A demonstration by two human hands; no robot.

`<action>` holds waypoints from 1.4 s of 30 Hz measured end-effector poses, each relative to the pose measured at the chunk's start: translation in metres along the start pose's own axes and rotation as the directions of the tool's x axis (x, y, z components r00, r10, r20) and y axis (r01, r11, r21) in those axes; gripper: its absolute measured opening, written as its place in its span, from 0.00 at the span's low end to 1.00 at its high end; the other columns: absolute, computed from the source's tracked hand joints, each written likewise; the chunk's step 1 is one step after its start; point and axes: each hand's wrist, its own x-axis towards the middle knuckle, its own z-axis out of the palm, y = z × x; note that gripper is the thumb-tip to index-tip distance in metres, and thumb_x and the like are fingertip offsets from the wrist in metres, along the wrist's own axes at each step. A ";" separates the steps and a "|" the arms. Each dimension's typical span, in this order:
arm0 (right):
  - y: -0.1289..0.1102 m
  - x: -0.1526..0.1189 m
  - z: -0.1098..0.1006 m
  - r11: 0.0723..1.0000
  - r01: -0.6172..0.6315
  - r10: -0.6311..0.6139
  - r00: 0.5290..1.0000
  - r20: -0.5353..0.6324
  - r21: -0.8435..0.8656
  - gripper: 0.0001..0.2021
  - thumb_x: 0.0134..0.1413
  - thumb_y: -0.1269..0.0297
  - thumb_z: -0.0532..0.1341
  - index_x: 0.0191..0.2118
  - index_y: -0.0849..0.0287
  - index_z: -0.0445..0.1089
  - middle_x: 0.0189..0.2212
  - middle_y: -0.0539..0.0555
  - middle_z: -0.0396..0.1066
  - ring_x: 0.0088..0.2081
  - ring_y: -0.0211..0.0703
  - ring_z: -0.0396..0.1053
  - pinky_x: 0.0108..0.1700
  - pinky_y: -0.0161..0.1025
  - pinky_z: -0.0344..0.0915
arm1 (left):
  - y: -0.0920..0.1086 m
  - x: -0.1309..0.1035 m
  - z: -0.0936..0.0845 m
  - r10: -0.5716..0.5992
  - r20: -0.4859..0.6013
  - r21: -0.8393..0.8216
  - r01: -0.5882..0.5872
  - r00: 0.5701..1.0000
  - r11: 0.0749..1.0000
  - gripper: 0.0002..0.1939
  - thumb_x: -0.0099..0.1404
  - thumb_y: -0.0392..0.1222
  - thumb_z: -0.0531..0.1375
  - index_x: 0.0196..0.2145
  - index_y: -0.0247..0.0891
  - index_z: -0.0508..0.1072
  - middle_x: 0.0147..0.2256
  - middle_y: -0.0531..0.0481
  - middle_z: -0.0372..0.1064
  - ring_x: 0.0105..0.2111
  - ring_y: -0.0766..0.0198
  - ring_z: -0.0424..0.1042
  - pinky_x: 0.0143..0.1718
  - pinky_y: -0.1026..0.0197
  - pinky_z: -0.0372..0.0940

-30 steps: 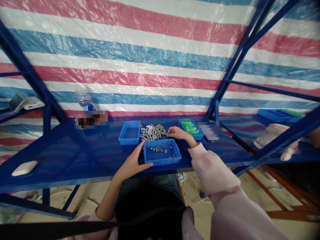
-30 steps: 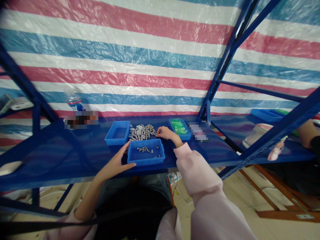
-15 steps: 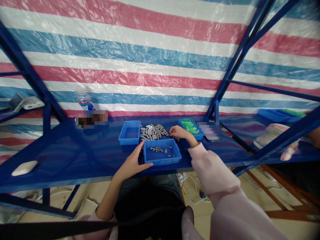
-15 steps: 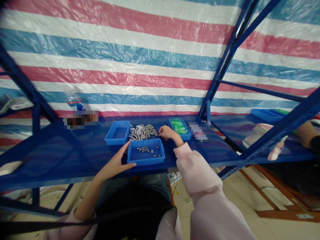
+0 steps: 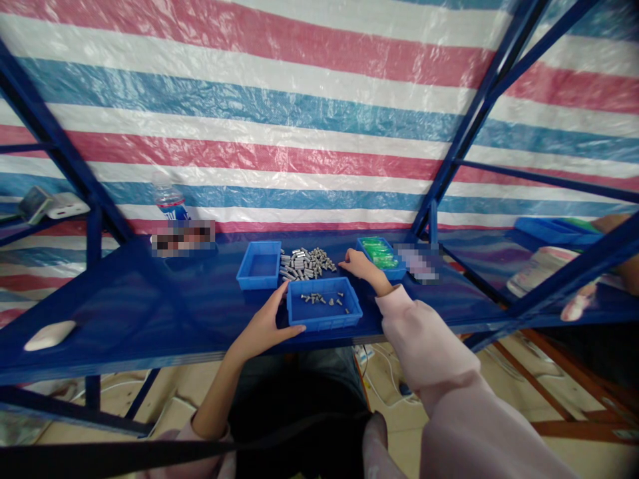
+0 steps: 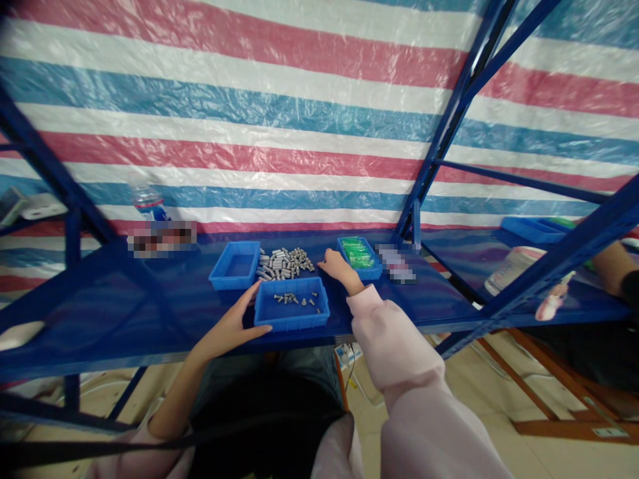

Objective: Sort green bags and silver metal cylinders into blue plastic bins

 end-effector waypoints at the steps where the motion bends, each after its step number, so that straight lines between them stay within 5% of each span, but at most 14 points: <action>1: 0.000 0.000 0.000 1.000 -0.002 0.002 1.000 -0.002 -0.010 0.07 0.56 0.65 0.62 0.36 0.64 0.69 0.33 0.61 0.74 0.31 0.43 0.73 0.28 0.32 0.64 | 0.000 0.000 0.000 0.000 0.001 -0.005 0.000 1.000 1.000 0.50 0.57 0.56 0.64 0.67 0.43 0.42 0.66 0.42 0.45 0.63 0.46 0.54 0.63 0.44 0.53; 5: -0.001 0.001 -0.001 0.999 0.000 0.001 1.000 0.026 -0.034 0.09 0.57 0.65 0.61 0.28 0.62 0.69 0.26 0.60 0.73 0.27 0.44 0.73 0.25 0.33 0.63 | 0.001 0.000 0.000 -0.003 0.003 -0.024 0.004 1.000 1.000 0.50 0.56 0.55 0.65 0.67 0.43 0.42 0.66 0.42 0.45 0.63 0.46 0.54 0.62 0.44 0.54; 9: 0.003 0.003 0.002 0.999 0.016 -0.015 1.000 0.022 -0.048 0.06 0.57 0.67 0.60 0.31 0.62 0.70 0.27 0.59 0.74 0.25 0.43 0.71 0.24 0.33 0.63 | 0.001 0.000 -0.001 0.000 -0.005 -0.022 0.000 1.000 1.000 0.50 0.56 0.56 0.65 0.67 0.43 0.43 0.66 0.42 0.45 0.62 0.45 0.55 0.62 0.44 0.54; 17: 0.005 0.007 0.006 0.984 0.155 -0.156 0.988 -0.004 -0.083 0.12 0.55 0.71 0.60 0.46 0.64 0.70 0.45 0.64 0.72 0.50 0.49 0.68 0.50 0.38 0.62 | -0.002 0.000 0.000 0.017 -0.008 0.005 -0.017 1.000 1.000 0.50 0.56 0.56 0.64 0.67 0.42 0.42 0.67 0.42 0.45 0.63 0.46 0.53 0.63 0.45 0.53; 31: 0.003 0.010 0.004 0.987 0.164 -0.163 0.986 -0.037 0.001 0.10 0.46 0.81 0.58 0.31 0.65 0.75 0.34 0.60 0.76 0.39 0.45 0.72 0.46 0.37 0.64 | -0.002 0.001 0.000 0.010 -0.010 -0.023 -0.010 1.000 1.000 0.50 0.56 0.55 0.65 0.67 0.43 0.42 0.67 0.42 0.45 0.64 0.46 0.52 0.63 0.45 0.52; 37: -0.010 0.002 -0.005 0.943 0.222 -0.225 0.974 -0.016 0.247 0.11 0.50 0.68 0.62 0.41 0.64 0.73 0.34 0.56 0.76 0.31 0.38 0.71 0.34 0.33 0.66 | -0.002 0.001 0.000 0.009 -0.011 -0.023 -0.009 1.000 1.000 0.51 0.56 0.56 0.65 0.67 0.43 0.43 0.67 0.42 0.44 0.64 0.45 0.52 0.63 0.44 0.52; 42: -0.020 -0.011 -0.019 0.643 0.154 -0.472 0.851 0.229 0.750 0.19 0.43 0.59 0.68 0.42 0.61 0.71 0.33 0.51 0.74 0.24 0.31 0.65 0.25 0.29 0.60 | -0.001 0.000 0.000 0.009 -0.013 -0.009 -0.009 1.000 1.000 0.50 0.56 0.56 0.65 0.67 0.43 0.43 0.66 0.42 0.45 0.63 0.46 0.53 0.63 0.44 0.52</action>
